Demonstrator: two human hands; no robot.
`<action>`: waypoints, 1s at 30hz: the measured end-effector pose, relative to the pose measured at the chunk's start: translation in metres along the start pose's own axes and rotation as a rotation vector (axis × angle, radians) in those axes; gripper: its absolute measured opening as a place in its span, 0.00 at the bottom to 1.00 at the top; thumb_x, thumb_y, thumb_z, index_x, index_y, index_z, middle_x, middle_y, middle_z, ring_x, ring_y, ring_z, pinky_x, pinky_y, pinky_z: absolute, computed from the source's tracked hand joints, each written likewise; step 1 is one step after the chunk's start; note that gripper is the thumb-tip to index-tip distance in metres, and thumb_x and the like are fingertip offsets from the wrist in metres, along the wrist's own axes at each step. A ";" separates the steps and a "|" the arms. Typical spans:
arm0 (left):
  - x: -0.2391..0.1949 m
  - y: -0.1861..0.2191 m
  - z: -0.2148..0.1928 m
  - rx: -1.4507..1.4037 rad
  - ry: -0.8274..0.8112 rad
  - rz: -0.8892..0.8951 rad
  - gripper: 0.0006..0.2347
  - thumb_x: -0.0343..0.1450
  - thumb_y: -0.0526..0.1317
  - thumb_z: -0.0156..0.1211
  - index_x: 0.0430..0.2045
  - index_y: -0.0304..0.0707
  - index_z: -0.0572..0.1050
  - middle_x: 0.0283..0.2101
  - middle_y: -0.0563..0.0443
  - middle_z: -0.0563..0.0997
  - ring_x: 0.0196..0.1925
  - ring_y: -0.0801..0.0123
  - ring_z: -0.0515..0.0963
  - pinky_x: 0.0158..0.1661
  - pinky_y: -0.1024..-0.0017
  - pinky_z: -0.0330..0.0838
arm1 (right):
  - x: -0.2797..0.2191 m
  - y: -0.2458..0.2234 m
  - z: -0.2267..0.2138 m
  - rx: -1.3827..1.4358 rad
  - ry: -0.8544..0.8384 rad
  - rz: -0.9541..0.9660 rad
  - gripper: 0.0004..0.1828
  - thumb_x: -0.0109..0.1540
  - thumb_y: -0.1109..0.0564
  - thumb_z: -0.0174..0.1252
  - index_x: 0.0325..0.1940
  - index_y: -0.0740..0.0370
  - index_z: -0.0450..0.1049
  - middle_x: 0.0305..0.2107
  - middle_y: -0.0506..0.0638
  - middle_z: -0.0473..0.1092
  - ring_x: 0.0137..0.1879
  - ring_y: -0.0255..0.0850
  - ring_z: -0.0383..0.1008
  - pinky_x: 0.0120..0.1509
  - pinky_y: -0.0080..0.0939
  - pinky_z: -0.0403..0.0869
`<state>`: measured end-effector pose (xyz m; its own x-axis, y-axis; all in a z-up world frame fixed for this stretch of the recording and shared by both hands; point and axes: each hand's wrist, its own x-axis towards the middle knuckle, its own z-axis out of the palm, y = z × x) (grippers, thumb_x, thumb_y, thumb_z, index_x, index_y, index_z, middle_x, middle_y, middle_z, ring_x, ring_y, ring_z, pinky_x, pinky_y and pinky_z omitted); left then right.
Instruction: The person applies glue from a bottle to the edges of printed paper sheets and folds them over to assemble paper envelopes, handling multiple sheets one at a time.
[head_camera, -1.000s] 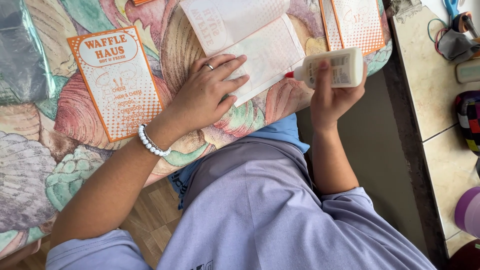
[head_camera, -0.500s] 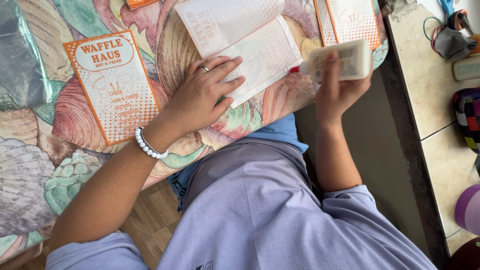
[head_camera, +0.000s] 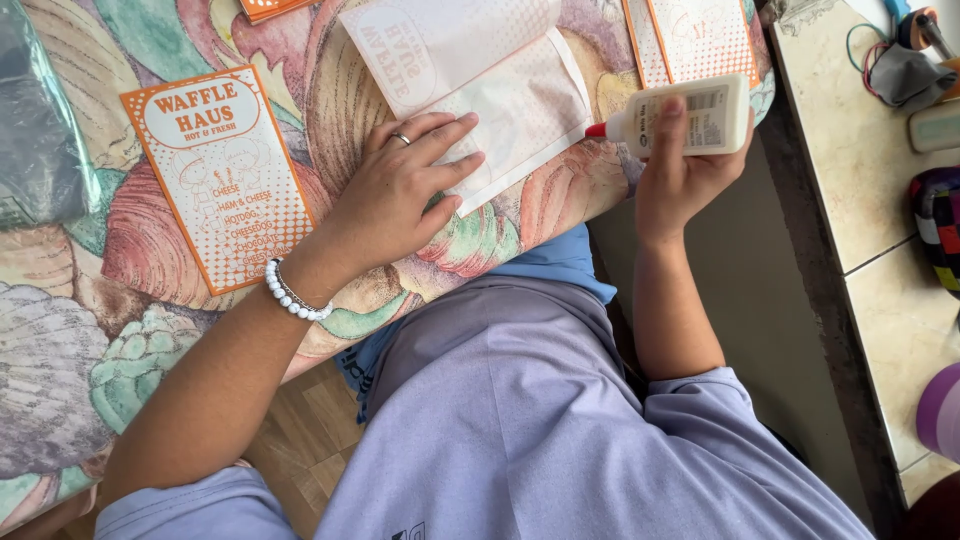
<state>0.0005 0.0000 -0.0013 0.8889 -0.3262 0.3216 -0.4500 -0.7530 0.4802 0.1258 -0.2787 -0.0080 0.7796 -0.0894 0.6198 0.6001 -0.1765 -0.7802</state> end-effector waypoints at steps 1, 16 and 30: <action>0.000 0.000 0.000 -0.002 -0.002 0.004 0.19 0.68 0.36 0.64 0.55 0.40 0.79 0.70 0.41 0.69 0.70 0.51 0.66 0.62 0.53 0.56 | 0.000 0.000 -0.001 -0.004 0.003 0.001 0.14 0.69 0.54 0.64 0.48 0.64 0.67 0.35 0.52 0.70 0.39 0.41 0.74 0.40 0.42 0.78; 0.002 0.003 -0.006 0.003 -0.008 0.009 0.19 0.68 0.36 0.64 0.55 0.40 0.79 0.70 0.41 0.70 0.70 0.51 0.66 0.62 0.52 0.56 | 0.024 0.026 -0.022 -0.061 0.051 -0.022 0.17 0.66 0.53 0.68 0.48 0.63 0.68 0.35 0.55 0.74 0.37 0.44 0.78 0.36 0.39 0.78; 0.018 -0.015 -0.035 -0.197 0.565 -0.499 0.24 0.71 0.31 0.75 0.58 0.30 0.67 0.58 0.40 0.68 0.47 0.56 0.82 0.38 0.71 0.77 | 0.075 0.039 -0.205 0.264 0.618 0.574 0.45 0.44 0.42 0.78 0.60 0.62 0.72 0.48 0.58 0.76 0.55 0.52 0.83 0.51 0.49 0.85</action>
<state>0.0203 0.0256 0.0254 0.8355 0.4054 0.3709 -0.0616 -0.6016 0.7964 0.1709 -0.4928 0.0257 0.7830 -0.6221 0.0012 0.2267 0.2837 -0.9317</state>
